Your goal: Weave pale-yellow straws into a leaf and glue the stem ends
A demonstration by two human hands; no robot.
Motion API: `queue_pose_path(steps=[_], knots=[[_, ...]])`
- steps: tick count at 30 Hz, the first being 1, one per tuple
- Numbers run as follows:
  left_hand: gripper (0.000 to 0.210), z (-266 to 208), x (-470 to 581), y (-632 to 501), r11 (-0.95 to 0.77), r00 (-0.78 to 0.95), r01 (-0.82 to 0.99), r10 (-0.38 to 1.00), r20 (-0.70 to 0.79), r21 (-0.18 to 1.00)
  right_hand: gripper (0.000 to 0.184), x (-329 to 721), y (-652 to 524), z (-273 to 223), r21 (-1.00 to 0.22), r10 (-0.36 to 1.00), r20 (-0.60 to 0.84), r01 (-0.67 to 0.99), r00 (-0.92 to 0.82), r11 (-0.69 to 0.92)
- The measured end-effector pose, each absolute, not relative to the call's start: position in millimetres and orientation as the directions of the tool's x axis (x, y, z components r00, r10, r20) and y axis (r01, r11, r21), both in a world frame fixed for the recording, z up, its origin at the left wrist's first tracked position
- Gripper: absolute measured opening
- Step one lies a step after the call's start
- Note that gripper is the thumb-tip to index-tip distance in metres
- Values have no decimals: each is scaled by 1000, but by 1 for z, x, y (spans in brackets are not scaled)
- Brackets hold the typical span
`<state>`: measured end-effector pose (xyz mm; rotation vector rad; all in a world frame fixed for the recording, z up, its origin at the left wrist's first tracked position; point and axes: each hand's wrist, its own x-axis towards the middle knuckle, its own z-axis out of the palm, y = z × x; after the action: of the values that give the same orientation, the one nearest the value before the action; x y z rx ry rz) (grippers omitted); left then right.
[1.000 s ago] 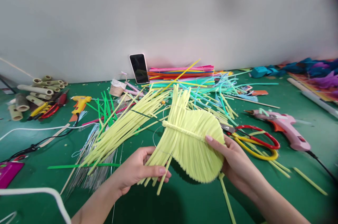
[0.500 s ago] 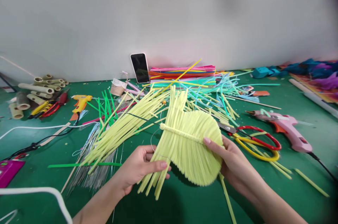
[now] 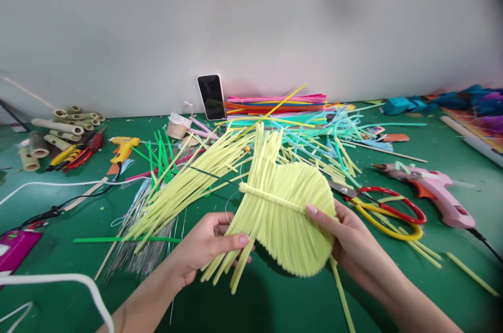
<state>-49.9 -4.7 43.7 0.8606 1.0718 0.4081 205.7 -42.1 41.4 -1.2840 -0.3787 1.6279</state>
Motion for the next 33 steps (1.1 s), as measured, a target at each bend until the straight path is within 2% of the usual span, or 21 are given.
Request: queue_pose_path(steps=[7,12,17,24,33], knots=[[42,46,-53,-4,623,502,122,633,-590,773,61,206,-43,40,-744,840,-542,-485,38,-458],[41,49,-53,-4,618,515,142,621,-591,774,67,205,-43,42,-750,835,-547,-477,58,-458],[44,49,-52,-2,582,403,97,719,-567,807,67,203,-43,47,-740,811,-578,-475,87,-476],[29,45,-53,5,537,296,24,802,-519,843,70,204,-44,51,-761,825,-557,-460,100,-458],[26,46,-55,6,481,395,37,798,-455,876,72,202,-46,51,-792,857,-506,-446,99,-416]])
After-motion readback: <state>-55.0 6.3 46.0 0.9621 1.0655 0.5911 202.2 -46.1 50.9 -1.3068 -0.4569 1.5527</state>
